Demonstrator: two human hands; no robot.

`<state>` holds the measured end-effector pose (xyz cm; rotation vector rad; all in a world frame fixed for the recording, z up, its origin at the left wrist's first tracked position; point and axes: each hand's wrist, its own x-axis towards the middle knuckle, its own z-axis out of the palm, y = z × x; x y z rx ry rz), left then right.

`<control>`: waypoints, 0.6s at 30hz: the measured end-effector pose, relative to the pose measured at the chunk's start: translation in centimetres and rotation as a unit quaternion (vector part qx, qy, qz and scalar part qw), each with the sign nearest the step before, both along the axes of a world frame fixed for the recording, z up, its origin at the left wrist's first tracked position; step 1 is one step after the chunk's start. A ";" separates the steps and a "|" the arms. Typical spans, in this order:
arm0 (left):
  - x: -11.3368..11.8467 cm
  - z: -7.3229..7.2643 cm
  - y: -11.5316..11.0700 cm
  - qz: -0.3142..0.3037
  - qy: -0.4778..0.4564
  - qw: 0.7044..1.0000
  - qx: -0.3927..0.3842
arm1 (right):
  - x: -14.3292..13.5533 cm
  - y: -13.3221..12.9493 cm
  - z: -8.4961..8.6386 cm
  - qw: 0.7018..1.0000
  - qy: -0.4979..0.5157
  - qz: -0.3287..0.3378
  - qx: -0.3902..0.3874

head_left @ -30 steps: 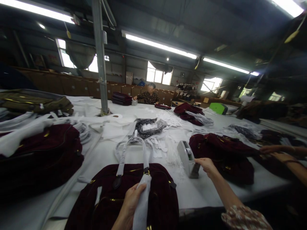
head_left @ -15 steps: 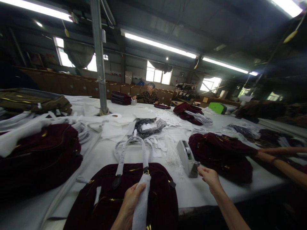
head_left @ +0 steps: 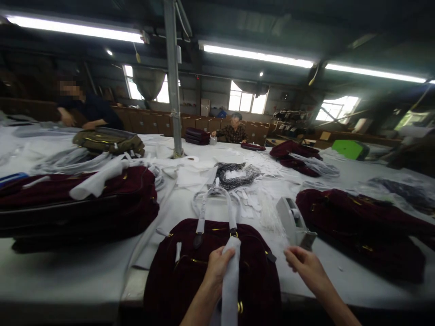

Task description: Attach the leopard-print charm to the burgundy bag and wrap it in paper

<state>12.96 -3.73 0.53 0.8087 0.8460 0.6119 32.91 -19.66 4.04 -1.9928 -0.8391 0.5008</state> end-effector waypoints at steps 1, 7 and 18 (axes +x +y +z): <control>0.1 0.0 -0.1 0.004 0.001 1.000 0.003 | -2.0 1.4 0.9 0.997 0.039 0.068 0.022; -0.1 0.2 -0.6 0.021 -0.007 0.999 0.030 | -8.8 9.0 2.9 0.971 0.116 0.206 0.021; -0.8 0.1 -0.1 0.022 -0.030 0.999 0.039 | -9.1 11.5 0.8 0.989 -0.013 0.125 -0.082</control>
